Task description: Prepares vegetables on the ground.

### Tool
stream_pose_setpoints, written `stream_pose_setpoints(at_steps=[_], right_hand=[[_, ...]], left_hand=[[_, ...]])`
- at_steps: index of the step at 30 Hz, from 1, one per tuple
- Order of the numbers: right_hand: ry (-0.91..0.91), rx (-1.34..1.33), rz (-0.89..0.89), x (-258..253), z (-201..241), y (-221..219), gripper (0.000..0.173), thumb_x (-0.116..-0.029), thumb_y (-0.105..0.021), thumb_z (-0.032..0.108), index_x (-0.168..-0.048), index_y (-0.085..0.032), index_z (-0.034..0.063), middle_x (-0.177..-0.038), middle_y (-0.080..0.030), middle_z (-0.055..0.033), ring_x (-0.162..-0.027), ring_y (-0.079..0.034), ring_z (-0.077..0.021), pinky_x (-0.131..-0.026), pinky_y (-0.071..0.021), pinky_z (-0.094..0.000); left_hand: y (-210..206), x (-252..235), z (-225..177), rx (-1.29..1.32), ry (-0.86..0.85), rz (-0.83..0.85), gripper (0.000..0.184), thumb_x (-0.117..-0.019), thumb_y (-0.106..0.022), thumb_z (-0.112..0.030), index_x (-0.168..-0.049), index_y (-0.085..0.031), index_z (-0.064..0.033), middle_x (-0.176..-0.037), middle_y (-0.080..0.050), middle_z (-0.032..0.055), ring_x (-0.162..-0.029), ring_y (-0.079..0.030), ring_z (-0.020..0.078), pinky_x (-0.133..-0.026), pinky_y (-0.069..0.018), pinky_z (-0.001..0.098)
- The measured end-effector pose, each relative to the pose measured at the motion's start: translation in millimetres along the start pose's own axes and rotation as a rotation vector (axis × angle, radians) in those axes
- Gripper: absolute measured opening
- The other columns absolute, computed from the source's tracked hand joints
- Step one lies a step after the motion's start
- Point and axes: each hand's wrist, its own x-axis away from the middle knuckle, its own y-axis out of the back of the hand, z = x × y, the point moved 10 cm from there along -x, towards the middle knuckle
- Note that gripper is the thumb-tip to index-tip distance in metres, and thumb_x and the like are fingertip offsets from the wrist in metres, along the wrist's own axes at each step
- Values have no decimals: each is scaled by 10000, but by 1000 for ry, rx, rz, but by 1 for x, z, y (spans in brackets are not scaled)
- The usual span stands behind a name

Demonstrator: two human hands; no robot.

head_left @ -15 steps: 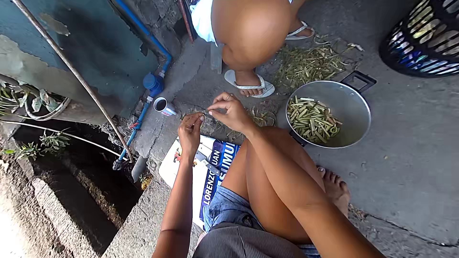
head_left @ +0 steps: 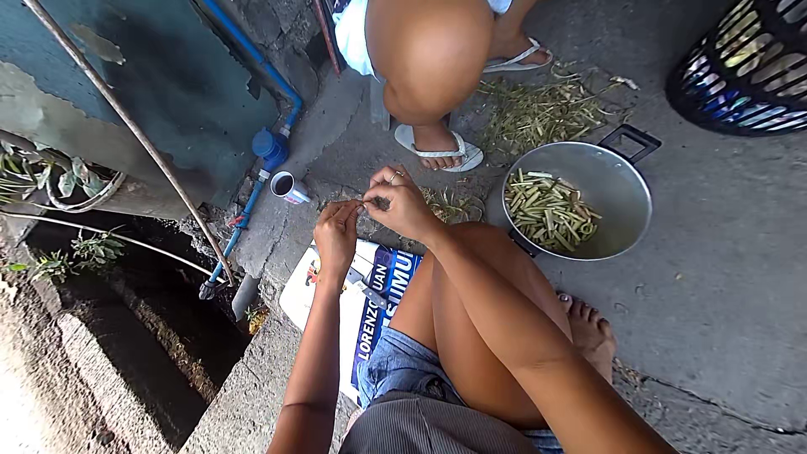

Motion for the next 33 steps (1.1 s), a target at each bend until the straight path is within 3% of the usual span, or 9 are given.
stream_pose_setpoints(at_steps=[6,13,15,18,22,27,30,33], right_hand=[[-82,-61,29,0,-8,-5,77,-874,-710,94,-881,-772,48,-1061,-660,-130,-1084,-576,-295,-950,-457,-448],[-258,-255,44,1,-25,-10,95,-857,-707,95,-843,-734,5,-1098,-647,-154,-1077,-590,-258,-917,-476,-441],[-314,-337,31,2,-30,-10,86,-862,-700,93,-838,-721,12,-1091,-639,-130,-1025,-591,-187,-853,-492,-354],[-416,-488,26,5,-39,-14,59,-863,-692,48,-828,-702,1,-1074,-639,-126,-952,-597,-139,-767,-507,-277],[-572,-710,39,10,-45,-21,58,-907,-642,-13,-885,-695,-22,-1027,-654,-93,-949,-606,-112,-828,-521,-282],[-654,-785,63,14,-50,-30,102,-961,-615,20,-912,-704,12,-850,-660,2,-780,-569,-34,-735,-472,-236],[-687,-690,71,15,-57,-27,73,-949,-652,27,-933,-712,-11,-889,-668,-47,-828,-585,-77,-788,-489,-292],[-658,-350,86,12,-71,-11,80,-906,-731,54,-930,-749,-20,-1028,-672,-161,-961,-619,-231,-847,-515,-420]], left_hand=[[0,-1,-6,-56,-31,-2,162,-1001,-648,-108,-1040,-785,-31,-1049,-740,152,-993,-706,286,-886,-545,467],[-6,2,0,46,0,-20,162,-989,-673,-115,-1085,-771,-29,-1049,-735,136,-914,-702,217,-831,-562,378],[-12,4,7,77,44,-6,206,-970,-703,-128,-1145,-750,-30,-1064,-721,131,-828,-672,189,-748,-554,349],[-18,8,14,80,81,-27,180,-952,-728,-132,-1095,-763,-27,-1020,-731,125,-788,-676,189,-728,-560,362],[-14,10,16,129,105,-92,143,-955,-721,-107,-1046,-776,-11,-1047,-751,131,-922,-725,189,-848,-580,371],[-6,6,16,268,141,-110,144,-943,-728,-79,-1055,-770,2,-1032,-751,113,-924,-715,121,-863,-568,292],[-9,5,27,464,246,-91,162,-932,-736,-52,-1080,-749,16,-1020,-758,78,-822,-697,58,-781,-577,238],[-8,6,36,589,313,-101,171,-905,-750,-16,-1071,-727,16,-988,-758,45,-793,-701,48,-751,-590,229]])
